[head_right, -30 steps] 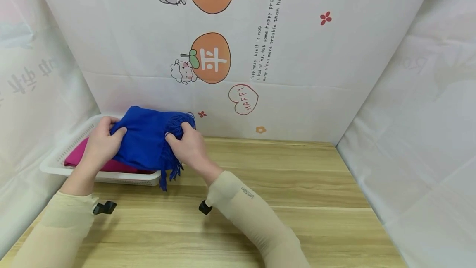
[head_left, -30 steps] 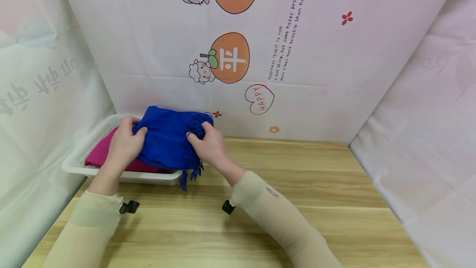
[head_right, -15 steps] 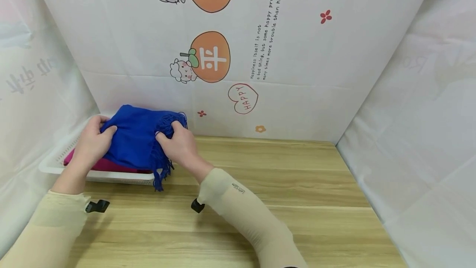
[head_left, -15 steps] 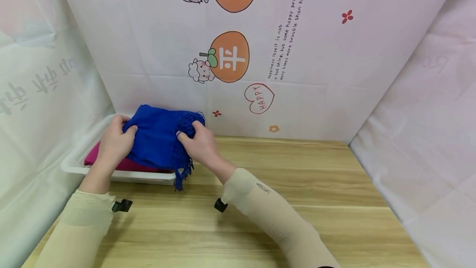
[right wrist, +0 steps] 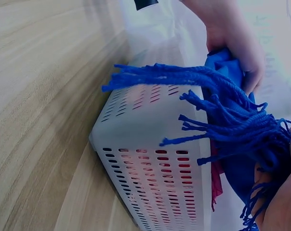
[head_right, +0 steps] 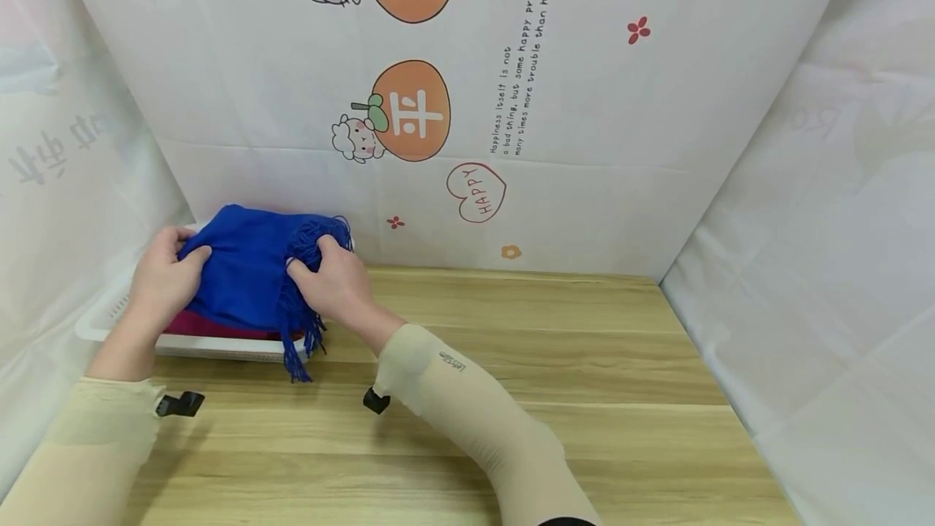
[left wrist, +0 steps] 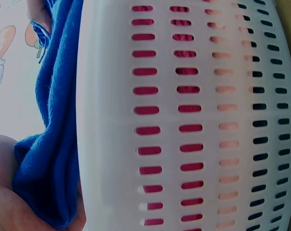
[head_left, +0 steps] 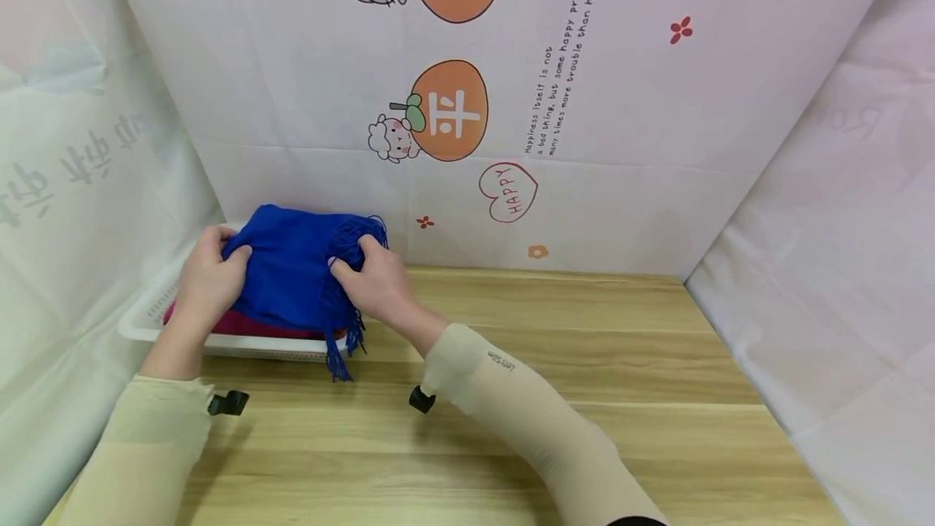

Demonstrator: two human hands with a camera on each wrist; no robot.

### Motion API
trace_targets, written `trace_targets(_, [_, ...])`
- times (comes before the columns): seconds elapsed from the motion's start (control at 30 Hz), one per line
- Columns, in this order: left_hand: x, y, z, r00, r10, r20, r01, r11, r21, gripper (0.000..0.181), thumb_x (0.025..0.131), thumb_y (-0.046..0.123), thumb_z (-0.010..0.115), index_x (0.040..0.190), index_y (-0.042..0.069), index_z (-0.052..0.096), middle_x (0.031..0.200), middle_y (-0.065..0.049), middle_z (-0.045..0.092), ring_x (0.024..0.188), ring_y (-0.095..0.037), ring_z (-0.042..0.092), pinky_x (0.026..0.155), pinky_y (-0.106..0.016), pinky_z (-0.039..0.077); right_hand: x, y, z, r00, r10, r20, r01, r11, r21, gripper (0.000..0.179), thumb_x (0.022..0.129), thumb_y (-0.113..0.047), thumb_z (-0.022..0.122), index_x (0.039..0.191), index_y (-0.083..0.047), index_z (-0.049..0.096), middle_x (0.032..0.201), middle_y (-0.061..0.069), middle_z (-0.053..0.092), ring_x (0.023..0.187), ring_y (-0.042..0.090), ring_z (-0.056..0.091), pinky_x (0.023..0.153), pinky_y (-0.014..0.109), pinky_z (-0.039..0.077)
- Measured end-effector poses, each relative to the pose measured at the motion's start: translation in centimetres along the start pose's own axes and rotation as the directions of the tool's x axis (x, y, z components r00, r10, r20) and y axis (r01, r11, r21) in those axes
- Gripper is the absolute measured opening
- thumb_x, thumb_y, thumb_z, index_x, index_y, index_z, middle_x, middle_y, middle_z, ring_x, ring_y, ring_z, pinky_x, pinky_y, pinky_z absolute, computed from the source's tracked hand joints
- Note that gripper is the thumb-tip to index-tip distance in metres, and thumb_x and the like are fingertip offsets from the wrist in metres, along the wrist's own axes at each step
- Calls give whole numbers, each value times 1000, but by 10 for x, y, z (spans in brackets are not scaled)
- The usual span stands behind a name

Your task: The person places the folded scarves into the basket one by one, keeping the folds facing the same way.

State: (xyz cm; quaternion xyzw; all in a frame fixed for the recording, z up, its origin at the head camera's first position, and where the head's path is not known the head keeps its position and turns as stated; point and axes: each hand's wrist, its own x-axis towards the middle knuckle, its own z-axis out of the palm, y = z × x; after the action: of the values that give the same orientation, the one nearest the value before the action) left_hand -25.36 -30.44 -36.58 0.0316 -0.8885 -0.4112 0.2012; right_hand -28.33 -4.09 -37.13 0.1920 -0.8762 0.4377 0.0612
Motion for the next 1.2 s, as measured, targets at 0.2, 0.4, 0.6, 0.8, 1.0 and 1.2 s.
trace_targets(0.2, [1, -6, -4, 1000, -12, -13, 12, 1000, 11, 51, 118, 30, 45, 153, -8, 47, 147, -38, 55, 136, -57, 51, 110, -72, 39, 4, -1, 8, 1000, 2, 10, -2, 1000, 25, 31, 111, -45, 68, 121, -16, 60, 83, 2, 51, 64, 19, 54, 57, 32, 43])
trace_targets(0.4, [3, -13, -7, 1000, -26, -13, 26, 1000, 15, 52, 118, 29, 44, 153, -9, 45, 149, -39, 53, 136, -57, 50, 109, -72, 39, 7, -5, 15, 1000, -4, 12, 3, 999, 50, 29, 111, -43, 69, 112, -17, 57, 79, 1, 46, 58, 18, 51, 56, 32, 42])
trace_targets(0.6, [5, -20, -12, 999, -47, -15, 47, 999, 26, 54, 118, 31, 44, 155, -8, 45, 149, -39, 54, 137, -58, 50, 110, -71, 39, 8, -7, 21, 1000, -9, 26, 8, 999, 54, 29, 111, -43, 69, 114, -17, 58, 81, 1, 48, 63, 18, 54, 57, 31, 44])
trace_targets(0.8, [7, -26, -15, 998, -62, -34, 63, 997, 40, 54, 117, 32, 45, 155, -7, 47, 150, -38, 54, 140, -59, 49, 111, -71, 39, 11, -7, 28, 999, -9, 38, 7, 999, 31, 34, 112, -46, 68, 125, -16, 61, 85, 1, 54, 68, 17, 56, 62, 31, 45])
trace_targets(1.0, [8, -29, -20, 996, -66, -54, 68, 997, 47, 53, 116, 30, 47, 153, -7, 47, 151, -38, 54, 141, -60, 48, 112, -71, 38, 15, -9, 33, 999, -25, 35, 25, 1000, 4, 32, 111, -48, 67, 120, -17, 59, 84, 0, 54, 69, 17, 57, 61, 30, 45])
trace_targets(1.2, [7, -29, -26, 996, -58, -69, 62, 997, 55, 52, 116, 29, 47, 151, -9, 47, 150, -39, 54, 139, -60, 49, 110, -71, 38, 18, -13, 39, 998, -60, 27, 61, 998, -9, 31, 111, -47, 67, 116, -18, 58, 87, 0, 57, 73, 17, 58, 62, 28, 46])
